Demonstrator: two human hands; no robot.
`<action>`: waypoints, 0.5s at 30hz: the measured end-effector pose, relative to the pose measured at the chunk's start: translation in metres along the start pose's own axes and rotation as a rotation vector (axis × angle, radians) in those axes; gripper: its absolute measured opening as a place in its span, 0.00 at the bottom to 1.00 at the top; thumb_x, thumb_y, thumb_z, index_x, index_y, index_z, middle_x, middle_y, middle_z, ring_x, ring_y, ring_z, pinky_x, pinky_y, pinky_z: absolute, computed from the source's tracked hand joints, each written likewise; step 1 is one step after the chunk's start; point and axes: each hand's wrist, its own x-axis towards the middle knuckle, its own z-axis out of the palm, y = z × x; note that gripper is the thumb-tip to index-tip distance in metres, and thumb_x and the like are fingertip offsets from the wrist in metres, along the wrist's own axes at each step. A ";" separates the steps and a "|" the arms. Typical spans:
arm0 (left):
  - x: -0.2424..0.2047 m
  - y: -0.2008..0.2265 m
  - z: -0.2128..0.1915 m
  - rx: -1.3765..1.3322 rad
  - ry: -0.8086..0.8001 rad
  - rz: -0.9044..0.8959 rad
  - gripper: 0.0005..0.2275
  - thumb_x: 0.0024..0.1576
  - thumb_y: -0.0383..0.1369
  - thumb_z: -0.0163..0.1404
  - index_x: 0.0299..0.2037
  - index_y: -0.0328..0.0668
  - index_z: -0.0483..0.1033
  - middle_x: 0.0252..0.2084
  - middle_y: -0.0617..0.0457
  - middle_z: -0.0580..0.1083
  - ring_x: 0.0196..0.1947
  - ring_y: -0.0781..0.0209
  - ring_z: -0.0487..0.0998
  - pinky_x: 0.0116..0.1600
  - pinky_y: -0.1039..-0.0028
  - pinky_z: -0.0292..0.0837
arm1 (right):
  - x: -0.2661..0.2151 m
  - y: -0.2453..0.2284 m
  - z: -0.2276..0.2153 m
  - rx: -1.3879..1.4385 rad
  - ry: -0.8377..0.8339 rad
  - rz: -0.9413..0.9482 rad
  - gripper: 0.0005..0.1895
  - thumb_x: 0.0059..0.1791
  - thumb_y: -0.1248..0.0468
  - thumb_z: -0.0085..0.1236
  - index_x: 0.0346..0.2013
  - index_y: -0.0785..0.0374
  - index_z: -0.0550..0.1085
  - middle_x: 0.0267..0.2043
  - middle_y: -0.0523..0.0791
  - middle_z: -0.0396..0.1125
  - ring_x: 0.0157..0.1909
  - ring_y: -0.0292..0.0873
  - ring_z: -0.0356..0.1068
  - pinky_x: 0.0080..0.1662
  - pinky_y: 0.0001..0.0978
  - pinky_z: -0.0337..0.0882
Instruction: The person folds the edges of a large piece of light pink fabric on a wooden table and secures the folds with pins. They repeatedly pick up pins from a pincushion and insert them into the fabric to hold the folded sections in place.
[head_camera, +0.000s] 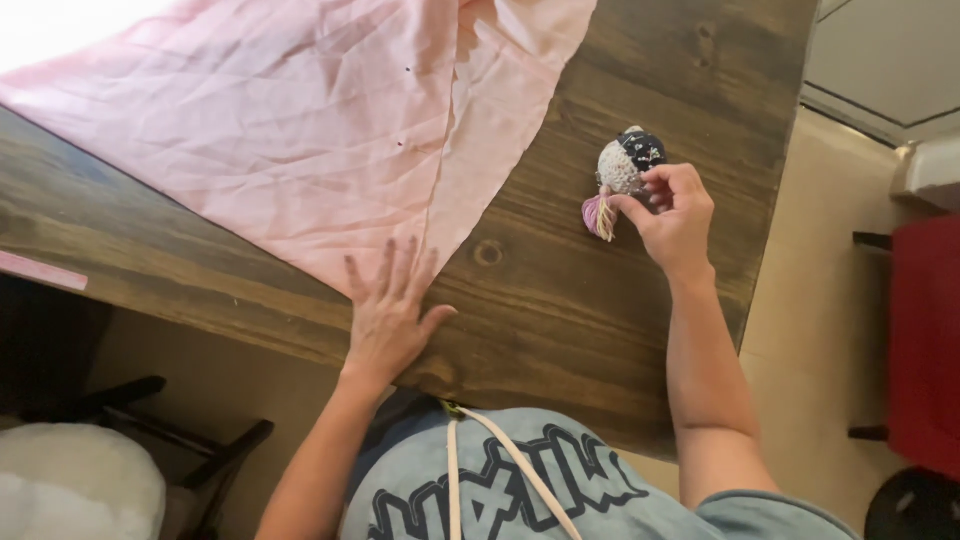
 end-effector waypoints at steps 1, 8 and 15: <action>-0.005 -0.001 0.006 -0.001 0.153 -0.048 0.36 0.58 0.60 0.46 0.73 0.50 0.61 0.75 0.45 0.60 0.76 0.42 0.54 0.75 0.35 0.34 | 0.000 0.006 -0.002 0.009 0.015 0.009 0.18 0.45 0.64 0.81 0.41 0.63 0.77 0.34 0.46 0.67 0.31 0.40 0.69 0.33 0.27 0.72; -0.047 -0.009 0.009 0.090 0.488 -0.324 0.18 0.52 0.51 0.64 0.43 0.51 0.80 0.49 0.55 0.72 0.53 0.51 0.73 0.58 0.60 0.67 | 0.005 0.016 -0.009 -0.024 0.045 -0.129 0.09 0.50 0.71 0.76 0.36 0.64 0.79 0.34 0.46 0.68 0.30 0.45 0.71 0.32 0.30 0.73; -0.050 0.011 0.007 0.162 0.469 -0.394 0.13 0.52 0.49 0.62 0.38 0.56 0.78 0.39 0.59 0.71 0.39 0.56 0.74 0.42 0.66 0.67 | 0.005 0.008 -0.009 -0.024 0.002 -0.098 0.07 0.50 0.73 0.71 0.34 0.64 0.78 0.33 0.47 0.67 0.29 0.45 0.69 0.31 0.31 0.71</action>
